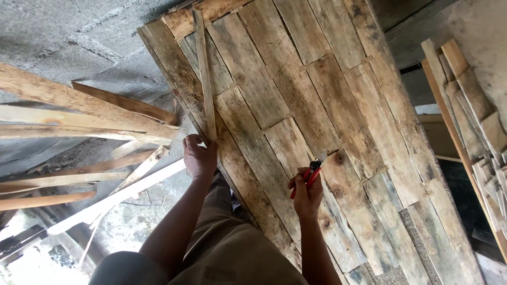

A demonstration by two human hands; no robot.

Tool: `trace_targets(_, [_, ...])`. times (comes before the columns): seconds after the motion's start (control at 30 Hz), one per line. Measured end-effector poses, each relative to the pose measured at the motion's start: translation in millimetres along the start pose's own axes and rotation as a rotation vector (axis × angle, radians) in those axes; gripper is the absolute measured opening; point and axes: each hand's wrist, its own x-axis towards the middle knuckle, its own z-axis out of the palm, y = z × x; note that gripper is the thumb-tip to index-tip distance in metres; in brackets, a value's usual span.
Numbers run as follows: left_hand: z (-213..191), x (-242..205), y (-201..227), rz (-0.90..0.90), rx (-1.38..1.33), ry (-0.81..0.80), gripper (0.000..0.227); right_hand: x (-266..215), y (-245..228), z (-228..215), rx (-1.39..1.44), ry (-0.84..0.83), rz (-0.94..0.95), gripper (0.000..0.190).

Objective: The person is using a utility knife to cut and size thin wood strips for a woodworking project.

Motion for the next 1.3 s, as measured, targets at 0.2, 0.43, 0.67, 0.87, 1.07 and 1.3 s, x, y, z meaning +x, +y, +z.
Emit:
trace_targets(0.2, [13.0,-3.4,-19.9,-0.058,-0.08,0.012,0.04,-17.0,8.3,-12.5,0.027,0.002,-0.043,0.015])
trace_targets(0.43, [33.3,-17.7,-56.7,-0.068,-0.384,-0.068,0.019,-31.0,33.4,-21.0,-0.029,0.0,-0.011,0.013])
trace_targets(0.67, [8.7,-83.0,-38.1,-0.473,-0.848,-0.602,0.021,-37.6,41.5,2.8,-0.27,-0.033,-0.113,0.015])
trace_targets(0.87, [5.2,-130.0,-36.0,-0.433,-0.826,-0.902,0.022,-54.8,18.1,45.5,-0.24,-0.035,0.006,0.021])
trace_targets(1.07, [15.9,-148.1,-61.7,-0.291,-0.747,-1.053,0.023,-86.7,43.3,54.8,-0.228,0.097,-0.009,0.026])
trace_targets(1.3, [-40.6,-127.2,-74.0,-0.194,-0.521,-1.218,0.021,-150.8,51.9,55.4,-0.303,0.331,0.098,0.03])
